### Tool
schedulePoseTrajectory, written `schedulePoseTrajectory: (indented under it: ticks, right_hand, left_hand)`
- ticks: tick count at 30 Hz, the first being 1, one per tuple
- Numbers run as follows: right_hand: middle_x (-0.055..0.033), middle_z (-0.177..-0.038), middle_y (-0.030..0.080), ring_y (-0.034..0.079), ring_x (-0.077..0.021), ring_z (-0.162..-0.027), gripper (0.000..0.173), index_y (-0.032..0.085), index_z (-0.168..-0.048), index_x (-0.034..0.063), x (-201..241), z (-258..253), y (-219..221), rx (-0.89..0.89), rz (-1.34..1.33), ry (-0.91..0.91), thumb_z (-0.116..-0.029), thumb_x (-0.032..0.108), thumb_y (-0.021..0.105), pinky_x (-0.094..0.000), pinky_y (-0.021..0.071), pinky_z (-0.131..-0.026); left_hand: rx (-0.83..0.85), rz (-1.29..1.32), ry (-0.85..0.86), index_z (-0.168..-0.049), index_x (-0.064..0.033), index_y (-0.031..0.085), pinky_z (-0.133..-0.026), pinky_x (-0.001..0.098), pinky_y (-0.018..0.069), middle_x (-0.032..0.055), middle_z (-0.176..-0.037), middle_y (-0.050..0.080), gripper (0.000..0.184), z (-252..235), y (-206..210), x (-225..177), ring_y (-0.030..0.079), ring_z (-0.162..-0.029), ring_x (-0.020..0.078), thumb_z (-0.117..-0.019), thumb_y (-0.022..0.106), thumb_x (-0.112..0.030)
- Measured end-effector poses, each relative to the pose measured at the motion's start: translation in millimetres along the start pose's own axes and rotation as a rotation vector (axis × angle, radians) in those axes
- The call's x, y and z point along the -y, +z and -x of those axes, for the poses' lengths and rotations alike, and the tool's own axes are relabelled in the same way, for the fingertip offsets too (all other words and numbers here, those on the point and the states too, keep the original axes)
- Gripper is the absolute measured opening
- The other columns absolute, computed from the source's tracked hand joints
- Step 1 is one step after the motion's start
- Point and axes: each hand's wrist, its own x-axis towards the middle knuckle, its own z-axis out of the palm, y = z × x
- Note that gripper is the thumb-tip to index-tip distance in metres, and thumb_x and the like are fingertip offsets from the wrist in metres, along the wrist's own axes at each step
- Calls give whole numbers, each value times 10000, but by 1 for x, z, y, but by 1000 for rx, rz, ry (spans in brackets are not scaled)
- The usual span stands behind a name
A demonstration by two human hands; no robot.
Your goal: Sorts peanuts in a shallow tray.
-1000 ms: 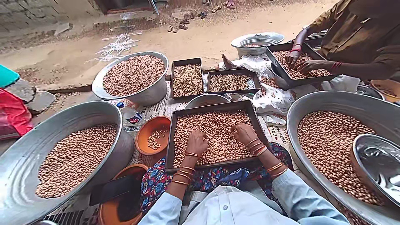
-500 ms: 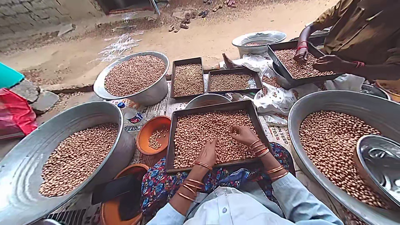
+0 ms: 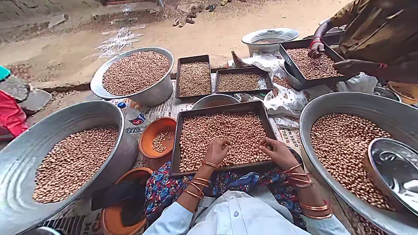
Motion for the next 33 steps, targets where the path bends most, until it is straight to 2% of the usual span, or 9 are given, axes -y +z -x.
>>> schedulePoseTrajectory:
  ticks: [3, 8, 11, 16, 22, 25, 28, 31, 33]
  right_hand:
    - [-142, -960, 721, 666, -275, -876, 213, 753, -1106, 55, 19, 3, 7, 10, 274, 4, -990, 196, 643, -486, 518, -846]
    - [-202, -1199, 701, 658, -378, -1161, 240, 730, -1193, 64, 26, -7, 10, 95, 480, 79, -995, 147, 624, -562, 501, -980]
    - [-199, -1231, 693, 656, -384, -1175, 251, 727, -1210, 84, 26, -11, 17, 153, 557, 73, -987, 145, 629, -576, 513, -969]
    - [-225, -1258, 673, 650, -411, -1173, 284, 707, -1240, 72, 21, -18, 26, 203, 593, 94, -977, 160, 648, -602, 506, -948]
    - [-210, -1260, 681, 643, -405, -1191, 324, 696, -1262, 91, 16, -22, 27, 233, 576, 112, -962, 210, 667, -607, 498, -956]
    - [-198, -1257, 684, 632, -394, -1214, 329, 689, -1262, 98, 15, -24, 24, 270, 551, 132, -969, 245, 662, -603, 488, -979]
    - [-179, -1094, 713, 673, -356, -1050, 325, 696, -1225, 87, 7, -21, 19, 234, 418, 76, -977, 294, 665, -570, 506, -918]
    - [41, -726, 534, 475, -76, -633, 257, 686, -1081, 94, -11, -18, 18, 51, 33, -62, -912, 287, 689, -305, 423, -638]
    - [101, -790, 554, 497, 28, -652, 203, 625, -1063, 97, -16, -15, 15, -26, -271, -69, -881, 185, 634, -188, 425, -614]
  left_hand:
    - [51, -96, 97, -1197, -58, 735, -949, 490, 532, 161, -1088, 735, 261, -4, 19, -18, 698, -999, 307, -1016, 563, -133]
    - [159, -271, 108, -1274, -56, 690, -1030, 543, 498, 200, -1290, 671, 292, -14, 37, -42, 640, -1225, 367, -1034, 545, -135]
    - [206, -268, 77, -1277, -59, 688, -1044, 548, 492, 193, -1302, 669, 298, -18, 37, -40, 635, -1235, 361, -1024, 569, -162]
    - [-23, 233, 41, -1183, -41, 680, -724, 338, 489, 45, -839, 632, 252, -23, 6, 1, 562, -709, 131, -998, 555, -159]
    - [20, -31, 7, -1201, -104, 724, -807, 439, 503, 89, -874, 661, 275, -21, 0, 4, 604, -792, 229, -985, 565, -165]
    - [116, -250, -6, -1267, -90, 704, -1048, 526, 489, 167, -1250, 699, 298, -23, 16, -10, 653, -1196, 334, -1003, 603, -187]
    - [139, -288, -31, -1269, -67, 694, -1088, 526, 464, 174, -1303, 676, 299, -25, 22, -14, 617, -1274, 335, -1014, 586, -180]
    - [35, -16, -7, -1144, -56, 733, -834, 422, 515, 102, -923, 691, 251, -25, 12, 0, 638, -845, 222, -987, 641, -229]
    - [26, 231, -7, -1122, -36, 683, -727, 352, 487, 48, -864, 640, 218, -26, 3, 10, 565, -722, 132, -1000, 579, -183]
